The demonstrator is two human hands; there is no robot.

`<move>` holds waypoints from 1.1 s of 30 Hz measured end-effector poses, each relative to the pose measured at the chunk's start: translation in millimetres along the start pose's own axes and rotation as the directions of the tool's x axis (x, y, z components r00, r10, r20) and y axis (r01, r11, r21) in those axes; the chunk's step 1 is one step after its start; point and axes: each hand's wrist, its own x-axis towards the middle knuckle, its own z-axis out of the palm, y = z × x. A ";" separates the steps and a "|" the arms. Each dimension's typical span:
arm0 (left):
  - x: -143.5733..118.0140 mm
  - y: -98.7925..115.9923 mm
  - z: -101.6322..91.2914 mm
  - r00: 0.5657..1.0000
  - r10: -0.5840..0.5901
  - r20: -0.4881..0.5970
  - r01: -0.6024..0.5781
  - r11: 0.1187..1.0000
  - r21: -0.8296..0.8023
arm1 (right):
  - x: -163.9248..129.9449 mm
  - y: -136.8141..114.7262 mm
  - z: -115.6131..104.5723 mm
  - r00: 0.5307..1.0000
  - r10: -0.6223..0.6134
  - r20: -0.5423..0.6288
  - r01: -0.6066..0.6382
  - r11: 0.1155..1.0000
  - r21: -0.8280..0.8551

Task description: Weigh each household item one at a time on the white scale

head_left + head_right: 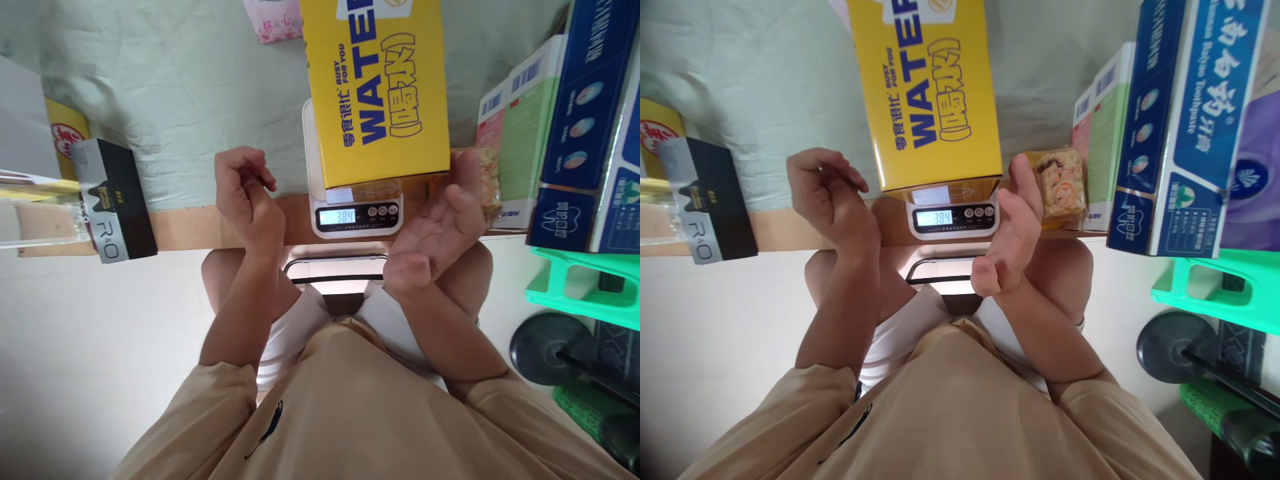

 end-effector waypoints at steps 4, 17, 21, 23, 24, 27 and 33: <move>2.4 -0.5 -4.3 0.999 0.037 -0.002 -0.037 0.999 0.008 | -0.1 -3.1 0.1 0.977 0.181 0.116 -0.174 0.983 -0.064; -9.7 25.6 -6.5 1.000 -0.012 0.002 0.012 0.996 -0.085 | -1.6 3.4 3.8 0.998 -0.040 -0.039 0.041 0.999 0.029; -6.5 6.2 -18.8 0.999 0.037 -0.015 -0.037 0.999 -0.027 | -2.9 4.7 -1.3 0.997 -0.064 -0.043 0.064 0.998 0.009; -2.5 -3.6 -24.0 0.998 0.055 -0.021 -0.056 0.998 -0.008 | -3.7 1.6 -4.3 1.000 0.002 -0.014 -0.002 1.000 -0.022; -0.4 -6.8 -25.7 0.998 0.064 -0.018 -0.064 0.998 -0.001 | -4.2 -0.1 -5.2 0.999 0.031 -0.008 -0.031 0.999 -0.030; 3.4 -7.0 -26.2 0.994 0.111 0.012 -0.111 0.994 -0.007 | -4.0 -1.6 -2.2 1.000 0.012 -0.003 -0.012 1.000 0.021; -2.3 7.0 -12.9 0.975 0.224 -0.006 -0.223 0.970 -0.093 | 8.4 18.2 19.5 0.900 -0.414 -0.134 0.415 0.909 -0.023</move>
